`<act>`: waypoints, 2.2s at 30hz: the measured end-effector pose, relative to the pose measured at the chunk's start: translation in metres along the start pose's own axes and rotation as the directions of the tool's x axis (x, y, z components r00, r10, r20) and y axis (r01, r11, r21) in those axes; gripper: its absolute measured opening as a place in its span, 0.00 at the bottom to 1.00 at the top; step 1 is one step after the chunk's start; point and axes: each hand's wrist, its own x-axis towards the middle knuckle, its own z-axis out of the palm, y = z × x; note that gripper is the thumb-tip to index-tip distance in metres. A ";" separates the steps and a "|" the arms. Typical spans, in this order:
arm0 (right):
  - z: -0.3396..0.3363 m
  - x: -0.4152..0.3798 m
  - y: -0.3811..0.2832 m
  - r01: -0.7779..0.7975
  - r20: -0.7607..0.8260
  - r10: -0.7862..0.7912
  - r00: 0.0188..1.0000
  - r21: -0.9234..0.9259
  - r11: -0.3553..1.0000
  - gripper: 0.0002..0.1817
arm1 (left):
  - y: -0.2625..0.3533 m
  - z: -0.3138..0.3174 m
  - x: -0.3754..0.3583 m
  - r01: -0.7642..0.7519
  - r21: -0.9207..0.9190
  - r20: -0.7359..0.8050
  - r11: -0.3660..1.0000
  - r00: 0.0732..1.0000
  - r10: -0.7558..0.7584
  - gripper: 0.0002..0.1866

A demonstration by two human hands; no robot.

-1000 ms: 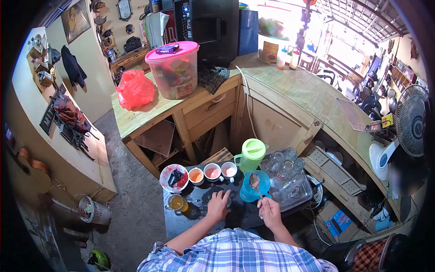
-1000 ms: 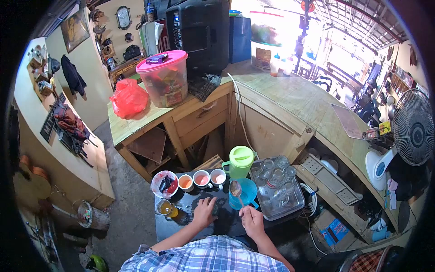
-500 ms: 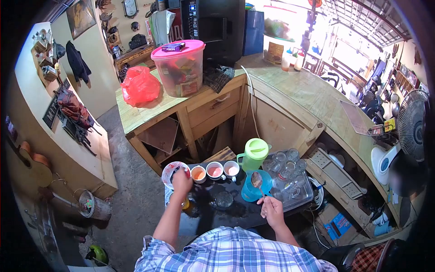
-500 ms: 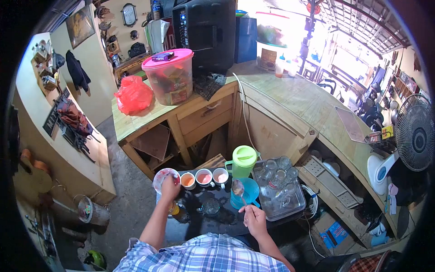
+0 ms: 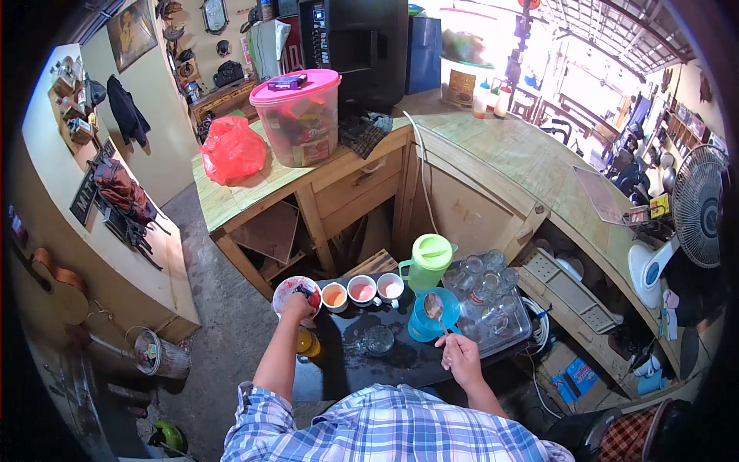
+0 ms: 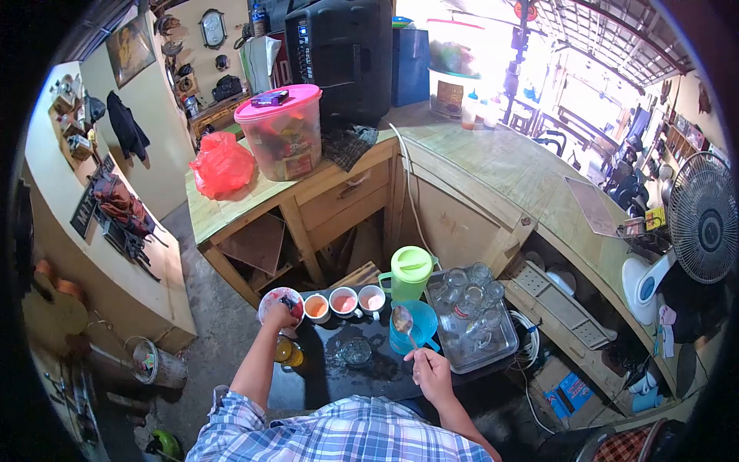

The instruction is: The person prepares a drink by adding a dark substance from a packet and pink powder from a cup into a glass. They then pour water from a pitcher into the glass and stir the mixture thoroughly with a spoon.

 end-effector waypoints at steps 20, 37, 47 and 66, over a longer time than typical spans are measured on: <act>0.008 0.013 0.000 -0.050 0.030 0.049 0.998 0.027 0.998 0.16 | -0.024 -0.010 0.008 -0.249 -0.140 -0.116 0.958 0.965 0.234 0.10; -0.003 0.005 0.003 -0.136 0.023 0.137 0.990 -0.034 0.990 0.16 | -0.035 0.010 0.037 0.037 -0.144 -0.160 0.989 0.985 -0.060 0.36; -0.002 0.012 0.005 -0.148 0.041 0.150 0.988 -0.060 0.987 0.15 | -0.038 -0.019 0.008 -0.160 -0.406 -0.398 0.900 0.917 -0.016 0.27; 0.010 0.010 -0.001 -0.111 0.059 0.115 0.992 -0.075 0.991 0.10 | 0.043 -0.107 -0.141 -0.150 -0.896 -0.250 -0.419 0.948 0.195 0.18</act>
